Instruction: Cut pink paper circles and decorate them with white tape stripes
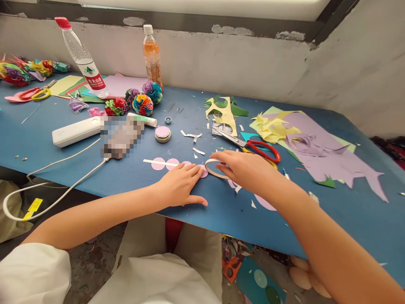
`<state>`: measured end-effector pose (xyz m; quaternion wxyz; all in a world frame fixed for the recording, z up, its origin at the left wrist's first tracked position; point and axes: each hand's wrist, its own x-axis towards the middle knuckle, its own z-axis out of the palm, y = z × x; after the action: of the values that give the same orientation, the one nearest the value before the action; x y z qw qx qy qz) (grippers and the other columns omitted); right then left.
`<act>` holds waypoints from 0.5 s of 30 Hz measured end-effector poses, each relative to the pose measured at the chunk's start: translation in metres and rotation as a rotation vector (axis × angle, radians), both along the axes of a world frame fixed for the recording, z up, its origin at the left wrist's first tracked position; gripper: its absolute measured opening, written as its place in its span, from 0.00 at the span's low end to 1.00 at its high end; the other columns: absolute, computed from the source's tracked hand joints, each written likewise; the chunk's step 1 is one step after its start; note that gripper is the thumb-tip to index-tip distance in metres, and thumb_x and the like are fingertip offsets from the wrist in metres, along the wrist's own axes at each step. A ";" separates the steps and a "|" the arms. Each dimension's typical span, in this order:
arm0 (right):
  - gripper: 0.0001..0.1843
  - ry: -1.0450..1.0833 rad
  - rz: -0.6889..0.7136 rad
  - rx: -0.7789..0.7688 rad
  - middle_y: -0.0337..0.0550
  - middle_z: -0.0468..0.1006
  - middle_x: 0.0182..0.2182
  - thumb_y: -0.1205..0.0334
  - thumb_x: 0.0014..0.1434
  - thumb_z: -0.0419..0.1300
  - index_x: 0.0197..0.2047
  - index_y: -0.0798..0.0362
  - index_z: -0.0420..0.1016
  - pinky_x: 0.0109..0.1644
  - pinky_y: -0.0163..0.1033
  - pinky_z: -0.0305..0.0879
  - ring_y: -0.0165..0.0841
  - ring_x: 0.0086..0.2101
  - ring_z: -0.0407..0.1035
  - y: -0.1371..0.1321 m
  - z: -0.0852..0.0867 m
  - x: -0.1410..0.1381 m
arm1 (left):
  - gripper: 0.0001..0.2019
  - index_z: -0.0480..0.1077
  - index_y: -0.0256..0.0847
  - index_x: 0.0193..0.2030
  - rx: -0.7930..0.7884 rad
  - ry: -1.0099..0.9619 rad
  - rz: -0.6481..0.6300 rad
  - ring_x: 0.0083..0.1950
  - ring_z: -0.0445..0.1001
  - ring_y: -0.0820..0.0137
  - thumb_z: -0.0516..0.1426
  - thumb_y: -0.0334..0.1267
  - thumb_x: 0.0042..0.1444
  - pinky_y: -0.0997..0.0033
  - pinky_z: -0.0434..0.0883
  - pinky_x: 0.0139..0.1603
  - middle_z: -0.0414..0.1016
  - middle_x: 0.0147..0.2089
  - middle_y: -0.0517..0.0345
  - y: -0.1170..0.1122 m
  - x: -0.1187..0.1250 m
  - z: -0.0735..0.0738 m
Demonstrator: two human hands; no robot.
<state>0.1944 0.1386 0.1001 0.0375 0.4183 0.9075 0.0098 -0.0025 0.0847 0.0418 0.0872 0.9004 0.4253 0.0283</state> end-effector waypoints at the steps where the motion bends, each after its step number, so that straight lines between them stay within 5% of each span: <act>1: 0.24 0.031 -0.018 0.000 0.47 0.81 0.43 0.52 0.64 0.42 0.54 0.47 0.73 0.28 0.38 0.61 0.37 0.30 0.74 -0.001 0.000 0.002 | 0.45 0.57 0.23 0.66 0.012 0.004 -0.005 0.63 0.64 0.54 0.46 0.66 0.58 0.56 0.58 0.64 0.67 0.63 0.38 0.001 0.001 0.000; 9: 0.20 0.074 -0.254 -0.080 0.49 0.80 0.36 0.51 0.60 0.48 0.49 0.50 0.72 0.31 0.41 0.63 0.40 0.30 0.72 -0.004 0.007 0.025 | 0.46 0.59 0.25 0.65 0.030 0.053 0.026 0.61 0.65 0.55 0.47 0.68 0.55 0.59 0.60 0.61 0.65 0.64 0.40 0.000 0.006 0.001; 15: 0.17 0.097 -0.243 -0.172 0.48 0.79 0.34 0.47 0.63 0.48 0.36 0.49 0.71 0.31 0.40 0.64 0.39 0.31 0.72 -0.009 0.003 0.037 | 0.45 0.58 0.25 0.66 0.032 0.072 0.042 0.61 0.65 0.55 0.48 0.67 0.56 0.59 0.60 0.62 0.66 0.63 0.40 -0.001 0.007 0.002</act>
<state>0.2309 0.1293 0.1029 0.0301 0.5202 0.8484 -0.0930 0.0045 0.0835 0.0435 0.0568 0.8929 0.4466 0.0045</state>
